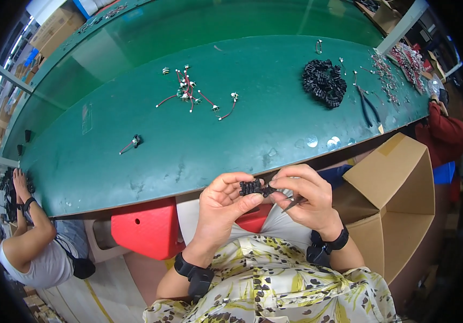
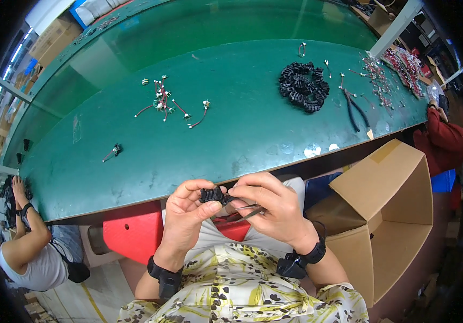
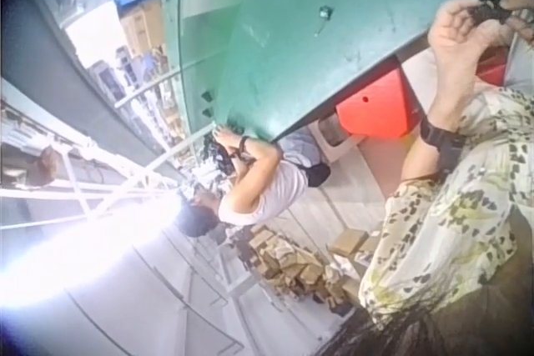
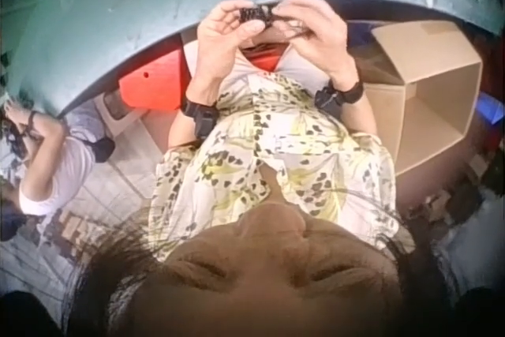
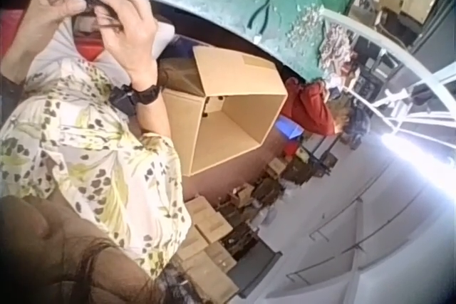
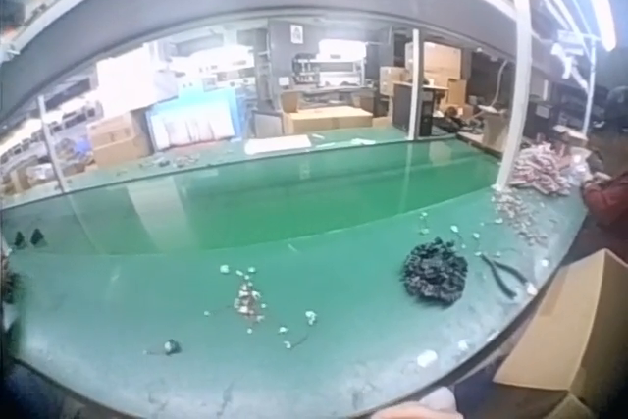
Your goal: Manually assemble small electronic components and wiring harnesses on a production line.
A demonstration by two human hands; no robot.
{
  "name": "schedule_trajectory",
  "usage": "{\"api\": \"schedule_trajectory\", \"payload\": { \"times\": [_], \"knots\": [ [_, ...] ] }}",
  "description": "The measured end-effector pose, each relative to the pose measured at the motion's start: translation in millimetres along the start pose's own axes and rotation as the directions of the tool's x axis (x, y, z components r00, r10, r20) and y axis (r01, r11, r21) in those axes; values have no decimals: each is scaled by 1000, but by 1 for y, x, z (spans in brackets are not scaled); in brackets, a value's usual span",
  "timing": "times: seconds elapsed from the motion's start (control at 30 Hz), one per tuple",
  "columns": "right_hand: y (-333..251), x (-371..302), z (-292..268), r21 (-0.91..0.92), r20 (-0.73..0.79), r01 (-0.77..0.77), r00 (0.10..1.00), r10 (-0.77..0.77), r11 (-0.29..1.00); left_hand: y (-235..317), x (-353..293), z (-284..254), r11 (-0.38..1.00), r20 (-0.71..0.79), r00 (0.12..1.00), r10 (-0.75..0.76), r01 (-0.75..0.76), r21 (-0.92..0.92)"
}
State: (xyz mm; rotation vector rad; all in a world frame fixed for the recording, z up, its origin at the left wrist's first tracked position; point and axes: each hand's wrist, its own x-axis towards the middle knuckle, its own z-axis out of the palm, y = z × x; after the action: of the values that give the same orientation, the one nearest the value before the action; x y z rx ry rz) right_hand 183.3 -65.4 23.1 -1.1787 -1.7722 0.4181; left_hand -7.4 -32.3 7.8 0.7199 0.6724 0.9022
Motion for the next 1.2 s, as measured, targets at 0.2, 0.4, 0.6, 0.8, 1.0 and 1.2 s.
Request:
{"api": "schedule_trajectory", "payload": {
  "times": [0.2,0.4,0.6,0.8,1.0,1.2],
  "knots": [
    [4,8,-10,-1,110,4,994,-4,1000,-7,2,-1,998,33,998,-47,48,-31],
    [0,18,-25,-153,295,93,954,-44,984,-3,2,-1,994,62,994,-87,83,67],
    [3,7,-9,8,159,-80,984,78,997,2,6,1,992,79,997,-18,8,122],
    [1,2,-5,-14,161,-52,986,53,999,2,5,2,985,65,997,-34,23,173],
    [16,-11,8,-116,47,116,993,-111,986,-1,5,2,987,24,991,-132,129,91],
    [8,-4,6,-46,104,24,994,-19,999,3,3,5,981,-12,981,-194,193,-6]
  ]
}}
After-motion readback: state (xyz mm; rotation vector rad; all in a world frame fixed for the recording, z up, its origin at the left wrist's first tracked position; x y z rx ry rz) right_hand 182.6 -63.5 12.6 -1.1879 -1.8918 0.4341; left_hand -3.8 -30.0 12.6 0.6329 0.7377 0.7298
